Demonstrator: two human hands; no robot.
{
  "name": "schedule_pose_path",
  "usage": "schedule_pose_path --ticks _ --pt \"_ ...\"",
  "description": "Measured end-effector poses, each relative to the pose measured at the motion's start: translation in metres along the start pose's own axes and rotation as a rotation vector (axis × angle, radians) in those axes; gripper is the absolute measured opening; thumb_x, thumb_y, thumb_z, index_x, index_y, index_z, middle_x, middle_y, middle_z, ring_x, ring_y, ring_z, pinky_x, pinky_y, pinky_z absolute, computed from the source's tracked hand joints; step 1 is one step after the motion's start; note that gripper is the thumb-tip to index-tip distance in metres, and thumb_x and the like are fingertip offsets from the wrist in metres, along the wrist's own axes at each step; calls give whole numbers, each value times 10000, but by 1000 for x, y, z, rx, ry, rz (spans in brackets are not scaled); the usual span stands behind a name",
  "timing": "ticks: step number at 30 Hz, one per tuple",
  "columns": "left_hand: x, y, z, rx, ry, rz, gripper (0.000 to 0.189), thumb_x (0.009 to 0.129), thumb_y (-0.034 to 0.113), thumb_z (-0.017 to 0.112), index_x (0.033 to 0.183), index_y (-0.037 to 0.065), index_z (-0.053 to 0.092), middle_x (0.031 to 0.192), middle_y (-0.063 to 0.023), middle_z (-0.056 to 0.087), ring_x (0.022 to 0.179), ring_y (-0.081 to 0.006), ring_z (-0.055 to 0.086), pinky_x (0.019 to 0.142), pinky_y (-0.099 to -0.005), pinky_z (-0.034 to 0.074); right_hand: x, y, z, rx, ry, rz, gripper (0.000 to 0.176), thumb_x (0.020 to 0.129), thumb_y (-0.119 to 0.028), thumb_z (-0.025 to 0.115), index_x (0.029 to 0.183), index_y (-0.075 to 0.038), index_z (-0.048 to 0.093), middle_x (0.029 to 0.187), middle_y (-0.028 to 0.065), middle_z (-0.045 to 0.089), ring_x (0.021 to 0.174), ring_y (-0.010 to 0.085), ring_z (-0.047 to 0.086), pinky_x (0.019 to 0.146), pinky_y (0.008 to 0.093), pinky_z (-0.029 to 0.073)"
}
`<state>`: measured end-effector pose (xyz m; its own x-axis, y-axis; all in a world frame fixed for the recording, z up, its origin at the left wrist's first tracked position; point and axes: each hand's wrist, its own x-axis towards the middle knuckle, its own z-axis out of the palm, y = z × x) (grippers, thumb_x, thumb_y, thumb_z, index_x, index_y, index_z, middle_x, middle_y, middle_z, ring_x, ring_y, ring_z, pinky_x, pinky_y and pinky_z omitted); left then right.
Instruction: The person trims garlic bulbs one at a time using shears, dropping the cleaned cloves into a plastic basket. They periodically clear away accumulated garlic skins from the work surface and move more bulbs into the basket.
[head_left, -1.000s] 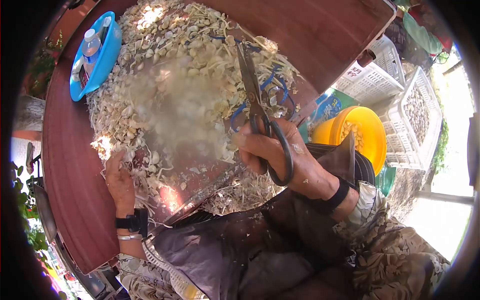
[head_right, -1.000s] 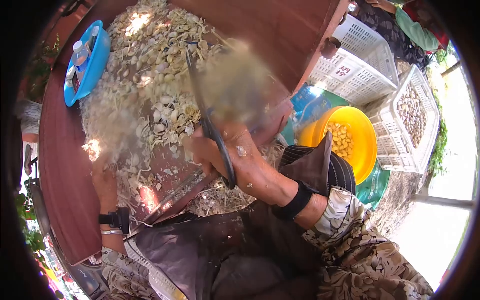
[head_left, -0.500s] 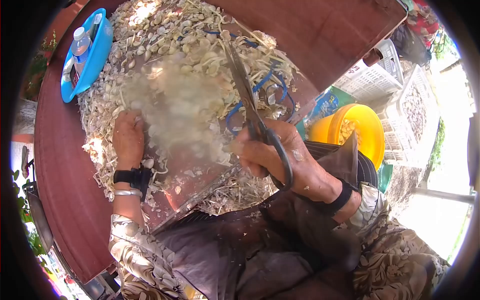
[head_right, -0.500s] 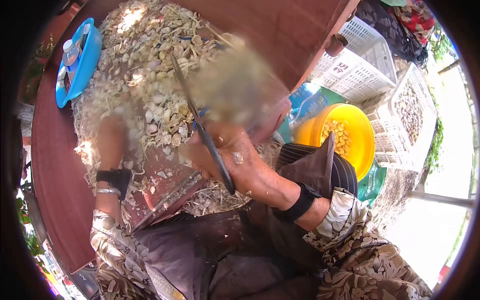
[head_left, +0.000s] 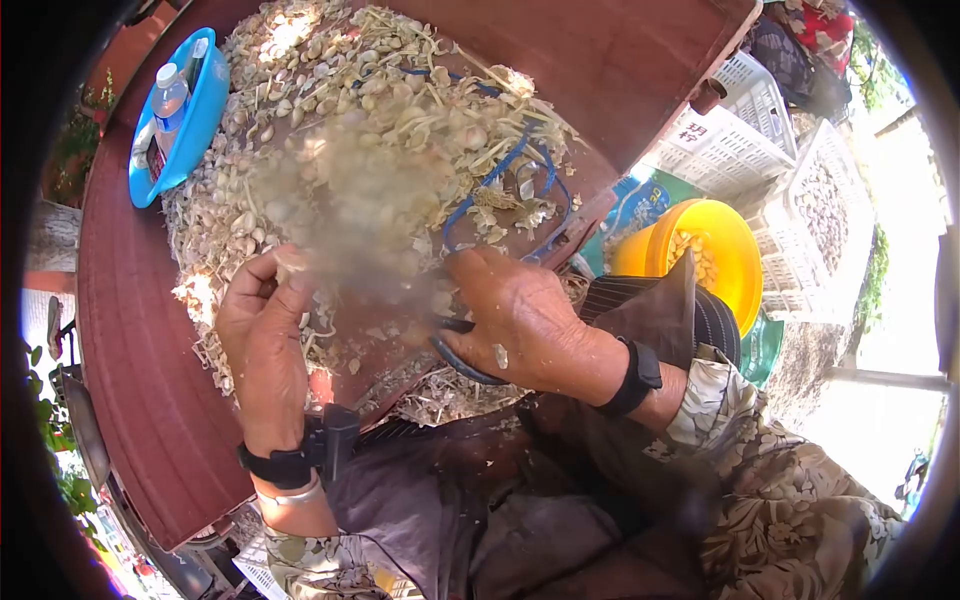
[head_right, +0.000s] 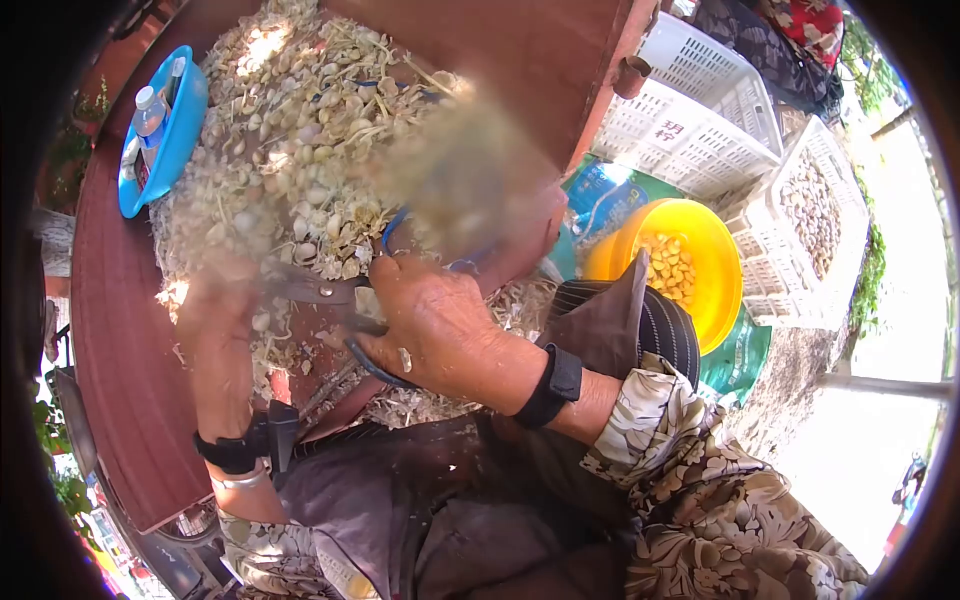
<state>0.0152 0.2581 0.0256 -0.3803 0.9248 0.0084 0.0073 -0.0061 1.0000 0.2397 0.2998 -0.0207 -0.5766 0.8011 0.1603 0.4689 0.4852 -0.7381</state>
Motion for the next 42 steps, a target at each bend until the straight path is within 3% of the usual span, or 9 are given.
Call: schedule_pose_path --ticks 9,12,15,19,24,28,35,39,42 --pt "-22 -2 11 37 22 89 283 829 68 717 1077 -15 609 944 -39 647 847 -91 595 749 -209 470 -2 11 6 148 -56 -132 359 808 -302 675 847 24 530 739 245 595 750 478 567 643 482 469" --pt "-28 -6 10 -138 -84 38 287 836 62 708 1092 -12 602 980 -62 657 872 -116 615 789 -236 491 1 21 15 609 -159 -132 417 839 -391 663 768 7 565 635 165 577 617 361 586 551 405 454" --pt "-29 -12 15 -275 -121 -65 224 881 103 657 1079 13 602 1001 -71 645 852 -107 591 767 -232 486 4 -6 -21 1018 -450 304 507 858 -495 642 703 -16 586 565 64 539 517 186 565 467 317 408" --pt "-34 -12 17 -367 -51 -137 254 881 113 661 1101 7 591 993 -82 643 850 -115 597 759 -228 500 9 -3 -16 879 -140 244 521 865 -513 633 664 -37 561 554 -2 469 503 70 455 439 254 338" --pt "-59 -4 1 -298 -118 -143 302 831 77 709 1093 6 577 959 -87 664 826 -165 660 758 -282 545 7 -6 -8 811 -148 132 483 858 -466 664 679 -29 559 585 -13 451 568 80 435 486 266 345" --pt "-122 23 -30 -97 44 -135 306 823 124 715 1038 22 523 874 -101 650 710 -143 630 600 -227 480 4 -10 -5 865 -110 94 478 858 -432 674 684 -4 552 608 -11 459 606 84 439 515 280 360" --pt "-252 21 -96 -118 533 -220 254 826 80 698 945 62 474 854 -138 612 640 -115 544 579 -194 445 -9 -22 -4 911 -189 150 456 863 -411 672 709 2 555 622 7 490 599 91 448 500 280 362" --pt "-240 28 -21 -319 291 -334 208 854 49 660 939 63 470 876 -130 581 641 -96 507 579 -171 448 -55 -51 29 1340 -237 76 365 883 -346 650 776 -8 564 669 24 528 586 107 495 507 264 408" --pt "-202 41 37 -304 11 -156 194 866 87 625 975 55 467 837 -142 579 593 -91 453 541 -177 399 -83 -56 29 1297 -416 415 275 896 -286 631 875 -19 569 714 26 541 594 105 516 523 257 436"
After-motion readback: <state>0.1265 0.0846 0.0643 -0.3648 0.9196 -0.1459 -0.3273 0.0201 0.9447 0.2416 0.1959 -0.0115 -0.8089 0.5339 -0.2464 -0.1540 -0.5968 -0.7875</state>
